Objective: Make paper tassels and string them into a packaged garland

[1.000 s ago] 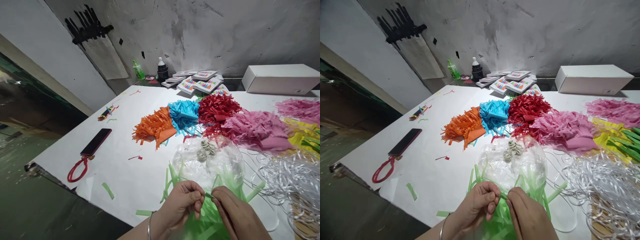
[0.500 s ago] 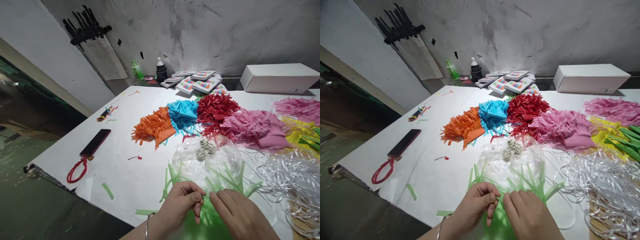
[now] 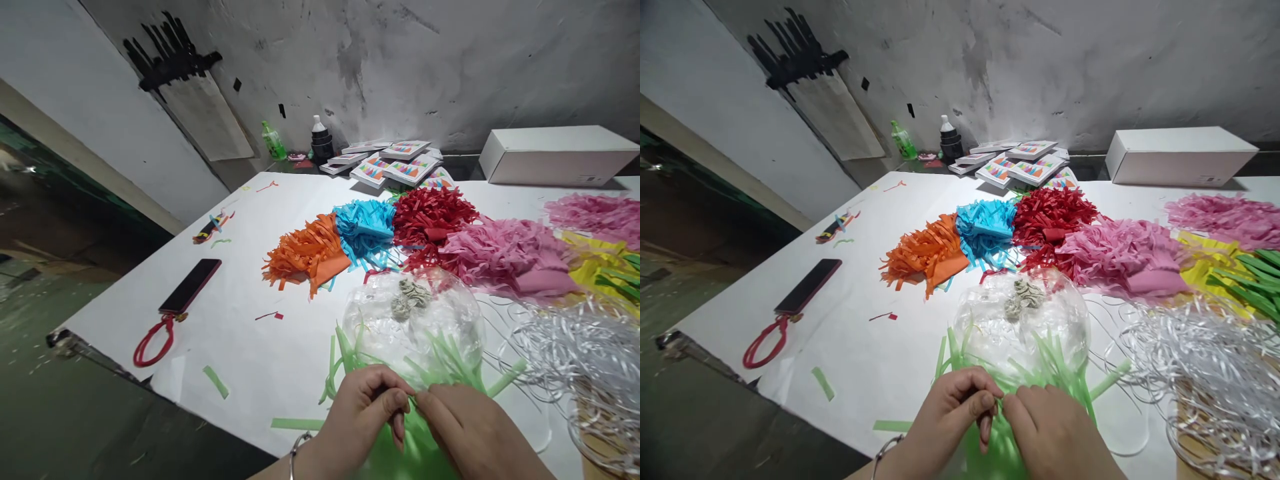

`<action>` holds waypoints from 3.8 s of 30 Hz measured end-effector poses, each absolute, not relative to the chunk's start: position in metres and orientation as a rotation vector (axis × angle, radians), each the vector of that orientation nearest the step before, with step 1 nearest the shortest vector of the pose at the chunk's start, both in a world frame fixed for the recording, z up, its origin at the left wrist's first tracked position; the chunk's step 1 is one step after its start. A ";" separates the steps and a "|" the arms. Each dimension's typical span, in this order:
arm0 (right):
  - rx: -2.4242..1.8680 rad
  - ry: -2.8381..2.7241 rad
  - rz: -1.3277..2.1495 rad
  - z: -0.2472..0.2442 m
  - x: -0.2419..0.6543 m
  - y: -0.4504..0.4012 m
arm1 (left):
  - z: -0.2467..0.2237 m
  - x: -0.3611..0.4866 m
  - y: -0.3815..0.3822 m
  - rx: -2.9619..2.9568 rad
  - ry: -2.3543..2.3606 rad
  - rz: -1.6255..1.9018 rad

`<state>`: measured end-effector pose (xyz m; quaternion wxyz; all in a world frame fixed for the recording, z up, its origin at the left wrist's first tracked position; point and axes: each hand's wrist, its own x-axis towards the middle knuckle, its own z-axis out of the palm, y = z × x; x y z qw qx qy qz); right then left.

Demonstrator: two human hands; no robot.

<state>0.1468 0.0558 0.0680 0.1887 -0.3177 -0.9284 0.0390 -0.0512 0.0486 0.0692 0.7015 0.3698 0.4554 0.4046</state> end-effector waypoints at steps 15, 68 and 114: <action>-1.022 -2.176 0.745 0.074 0.133 0.052 | 0.059 -0.057 0.039 1.514 1.044 1.061; -0.931 -2.183 0.152 0.043 0.145 0.030 | 0.050 -0.053 0.035 1.109 1.023 1.069; -0.975 -2.224 0.190 0.043 0.139 0.030 | 0.052 -0.054 0.038 1.723 1.119 1.086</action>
